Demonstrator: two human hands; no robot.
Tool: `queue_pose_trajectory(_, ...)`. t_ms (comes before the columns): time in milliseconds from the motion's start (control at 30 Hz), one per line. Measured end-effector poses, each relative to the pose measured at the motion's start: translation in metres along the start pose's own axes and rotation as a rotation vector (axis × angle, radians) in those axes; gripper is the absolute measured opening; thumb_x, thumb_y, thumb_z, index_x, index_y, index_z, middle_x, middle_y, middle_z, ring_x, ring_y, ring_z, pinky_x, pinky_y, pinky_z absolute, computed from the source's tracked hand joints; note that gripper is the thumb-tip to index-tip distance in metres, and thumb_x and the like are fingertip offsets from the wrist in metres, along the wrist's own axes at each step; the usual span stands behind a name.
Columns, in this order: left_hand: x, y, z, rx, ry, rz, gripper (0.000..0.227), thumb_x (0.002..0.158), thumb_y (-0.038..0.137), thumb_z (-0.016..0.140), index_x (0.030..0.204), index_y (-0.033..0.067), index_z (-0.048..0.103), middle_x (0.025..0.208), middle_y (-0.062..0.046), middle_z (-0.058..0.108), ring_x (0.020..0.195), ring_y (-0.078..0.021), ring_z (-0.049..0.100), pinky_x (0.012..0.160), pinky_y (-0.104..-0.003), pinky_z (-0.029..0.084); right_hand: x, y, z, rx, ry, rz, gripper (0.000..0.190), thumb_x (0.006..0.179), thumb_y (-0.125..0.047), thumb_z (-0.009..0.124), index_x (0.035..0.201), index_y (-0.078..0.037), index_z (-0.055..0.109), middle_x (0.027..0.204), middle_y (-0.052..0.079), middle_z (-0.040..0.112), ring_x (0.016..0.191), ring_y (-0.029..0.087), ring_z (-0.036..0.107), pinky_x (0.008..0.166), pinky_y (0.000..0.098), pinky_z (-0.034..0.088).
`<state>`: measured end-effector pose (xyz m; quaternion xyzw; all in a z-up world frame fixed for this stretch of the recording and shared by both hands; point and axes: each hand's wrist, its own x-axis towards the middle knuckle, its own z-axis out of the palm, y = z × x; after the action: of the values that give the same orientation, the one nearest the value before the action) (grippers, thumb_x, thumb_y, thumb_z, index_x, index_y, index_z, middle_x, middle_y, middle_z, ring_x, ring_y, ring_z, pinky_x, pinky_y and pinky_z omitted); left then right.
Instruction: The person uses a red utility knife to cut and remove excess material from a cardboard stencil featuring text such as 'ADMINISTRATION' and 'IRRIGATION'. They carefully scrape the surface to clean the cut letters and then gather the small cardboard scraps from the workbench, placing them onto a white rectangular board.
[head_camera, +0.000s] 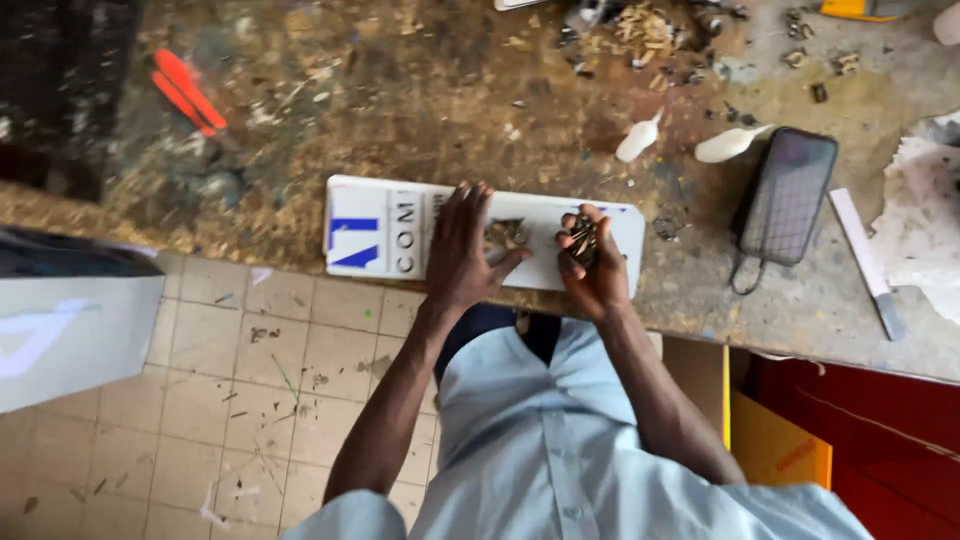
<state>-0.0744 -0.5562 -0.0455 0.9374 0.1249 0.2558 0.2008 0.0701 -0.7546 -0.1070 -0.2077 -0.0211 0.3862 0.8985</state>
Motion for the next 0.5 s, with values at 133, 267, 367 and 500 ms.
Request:
queue_pose_trajectory(133, -0.005, 0.004, -0.003, -0.023, -0.049, 0.044, 0.107, 0.101, 0.082, 0.069, 0.173, 0.0088, 0.042, 0.168, -0.022, 0.055, 0.164, -0.0468, 0.045, 0.136, -0.064, 0.034, -0.008, 0.001, 0.011, -0.094, -0.008, -0.03, 0.041, 0.119, -0.042, 0.057, 0.148, -0.014, 0.064, 0.127, 0.014, 0.065, 0.108, 0.025, 0.079, 0.047, 0.0112, 0.047)
queue_pose_trajectory(267, 0.019, -0.012, 0.002, 0.046, -0.215, 0.149, 0.103, 0.106, 0.087, 0.051, 0.173, 0.0091, 0.044, 0.163, -0.023, 0.057, 0.162, -0.0447, 0.046, 0.136, -0.062, 0.032, -0.006, 0.007, 0.014, -0.13, -0.015, -0.113, 0.04, 0.119, -0.042, 0.059, 0.147, -0.013, 0.064, 0.127, 0.013, 0.067, 0.107, 0.025, 0.08, 0.048, 0.0122, 0.046)
queue_pose_trajectory(367, 0.037, -0.03, 0.019, 0.087, -0.168, 0.298, 0.093, 0.106, 0.078, 0.066, 0.17, 0.0128, 0.049, 0.156, -0.018, 0.06, 0.157, -0.0413, 0.053, 0.131, -0.06, 0.04, -0.005, 0.011, 0.008, -0.16, -0.003, -0.188, 0.042, 0.118, -0.043, 0.061, 0.148, -0.014, 0.063, 0.128, 0.013, 0.067, 0.108, 0.024, 0.08, 0.048, 0.0127, 0.047)
queue_pose_trajectory(500, 0.064, -0.041, 0.029, 0.007, -0.276, 0.377, 0.085, 0.111, 0.076, 0.061, 0.168, 0.0138, 0.052, 0.154, -0.017, 0.061, 0.155, -0.0409, 0.054, 0.13, -0.059, 0.04, -0.011, 0.019, 0.011, -0.164, 0.047, -0.272, 0.041, 0.118, -0.044, 0.061, 0.146, -0.014, 0.063, 0.126, 0.012, 0.068, 0.105, 0.022, 0.08, 0.047, 0.0123, 0.047)
